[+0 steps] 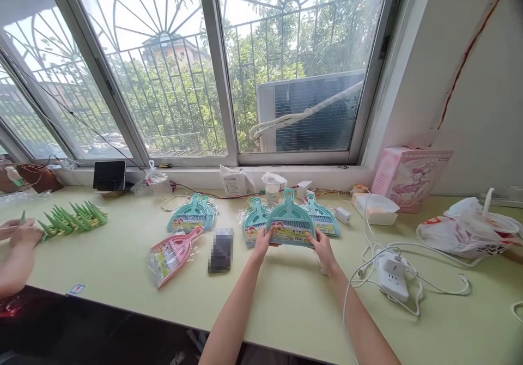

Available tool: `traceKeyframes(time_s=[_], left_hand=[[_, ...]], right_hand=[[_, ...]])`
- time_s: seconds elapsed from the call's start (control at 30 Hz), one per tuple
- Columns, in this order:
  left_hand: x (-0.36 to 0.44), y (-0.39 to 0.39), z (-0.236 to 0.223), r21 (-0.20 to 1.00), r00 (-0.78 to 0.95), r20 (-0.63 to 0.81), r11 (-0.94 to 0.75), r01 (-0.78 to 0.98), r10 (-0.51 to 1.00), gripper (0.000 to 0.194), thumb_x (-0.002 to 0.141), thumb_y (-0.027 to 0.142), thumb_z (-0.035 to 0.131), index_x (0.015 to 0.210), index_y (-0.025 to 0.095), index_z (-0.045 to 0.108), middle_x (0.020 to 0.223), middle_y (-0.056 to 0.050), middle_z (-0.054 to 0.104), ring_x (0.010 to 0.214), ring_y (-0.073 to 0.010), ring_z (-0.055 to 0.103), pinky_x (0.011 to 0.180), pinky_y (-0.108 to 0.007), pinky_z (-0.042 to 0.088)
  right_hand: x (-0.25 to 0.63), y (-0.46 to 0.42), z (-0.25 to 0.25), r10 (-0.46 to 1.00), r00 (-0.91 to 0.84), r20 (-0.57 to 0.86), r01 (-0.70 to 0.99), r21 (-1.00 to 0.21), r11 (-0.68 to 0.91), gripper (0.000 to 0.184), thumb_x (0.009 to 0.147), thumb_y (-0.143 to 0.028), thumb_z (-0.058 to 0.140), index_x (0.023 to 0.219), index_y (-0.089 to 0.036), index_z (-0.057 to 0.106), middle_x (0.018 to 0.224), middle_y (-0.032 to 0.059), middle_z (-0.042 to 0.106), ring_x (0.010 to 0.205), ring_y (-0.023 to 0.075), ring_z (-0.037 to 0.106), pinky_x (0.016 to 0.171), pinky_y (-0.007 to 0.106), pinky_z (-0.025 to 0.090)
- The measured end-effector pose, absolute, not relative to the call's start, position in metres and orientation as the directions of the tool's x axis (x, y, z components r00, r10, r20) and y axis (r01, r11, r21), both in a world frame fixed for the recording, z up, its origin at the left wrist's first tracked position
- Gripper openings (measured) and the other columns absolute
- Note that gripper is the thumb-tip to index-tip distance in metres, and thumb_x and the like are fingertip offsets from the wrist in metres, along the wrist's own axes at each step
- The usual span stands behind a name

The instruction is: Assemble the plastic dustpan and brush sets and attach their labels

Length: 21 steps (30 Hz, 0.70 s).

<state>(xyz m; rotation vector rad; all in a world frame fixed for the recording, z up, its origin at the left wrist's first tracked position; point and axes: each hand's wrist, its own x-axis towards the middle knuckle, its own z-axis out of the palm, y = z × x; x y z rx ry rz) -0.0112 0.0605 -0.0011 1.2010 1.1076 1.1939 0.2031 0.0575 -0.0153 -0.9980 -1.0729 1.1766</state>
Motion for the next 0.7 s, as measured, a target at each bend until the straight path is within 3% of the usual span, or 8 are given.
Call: traceKeyframes(time_s=[0.23,0.37,0.47,0.6,0.7], left_hand=[[-0.014,0.064,-0.005,0.994,0.041,-0.043,0.038,0.107,0.998,0.042,0.086,0.056,0.053,0.096,0.015,0.056,0.078,-0.007,0.067,0.056,-0.0173,0.064,0.052,-0.028,0.049],[-0.017,0.060,0.000,0.885,-0.035,0.092,-0.065,0.461,0.995,0.033,0.089,0.046,0.051,0.073,0.018,0.056,0.072,-0.006,0.059,0.075,-0.0244,0.064,0.069,-0.035,0.049],[-0.020,0.055,0.004,0.742,-0.072,0.153,-0.067,0.667,0.986,0.030,0.089,0.043,0.053,0.071,0.020,0.057,0.075,-0.008,0.060,0.094,-0.0315,0.062,0.089,-0.043,0.044],[-0.025,0.055,0.006,0.701,-0.143,0.141,0.003,0.713,0.980,0.030,0.089,0.046,0.055,0.076,0.020,0.061,0.082,-0.011,0.062,0.102,-0.0346,0.059,0.097,-0.048,0.039],[-0.026,0.054,0.004,0.734,-0.231,0.319,-0.086,0.674,0.919,0.029,0.088,0.045,0.058,0.103,0.021,0.063,0.108,-0.015,0.063,0.118,-0.0356,0.052,0.105,-0.049,0.036]], right_hand=[[0.204,0.060,-0.025,0.992,0.097,0.086,-0.156,-0.983,0.101,0.071,0.060,-0.066,0.075,0.113,-0.018,0.068,0.108,0.0129,0.073,0.095,0.0333,0.068,0.075,0.044,0.057],[0.206,0.062,-0.028,0.991,0.096,0.089,-0.141,-0.985,0.102,0.073,0.059,-0.068,0.074,0.113,-0.019,0.068,0.109,0.0123,0.073,0.094,0.0324,0.068,0.075,0.043,0.057],[0.208,0.065,-0.032,0.990,0.091,0.111,-0.117,-0.986,0.121,0.069,0.063,-0.065,0.072,0.114,-0.020,0.067,0.108,0.0112,0.073,0.094,0.0312,0.068,0.078,0.044,0.057],[0.207,0.067,-0.039,0.983,0.096,0.155,0.011,-0.988,0.155,0.063,0.069,-0.063,0.065,0.115,-0.019,0.067,0.107,0.0108,0.073,0.095,0.0298,0.067,0.082,0.043,0.055],[0.199,0.068,-0.045,0.972,0.137,0.188,0.148,-0.975,0.168,0.060,0.073,-0.061,0.059,0.115,-0.017,0.067,0.103,0.0111,0.074,0.094,0.0300,0.067,0.083,0.043,0.053]])
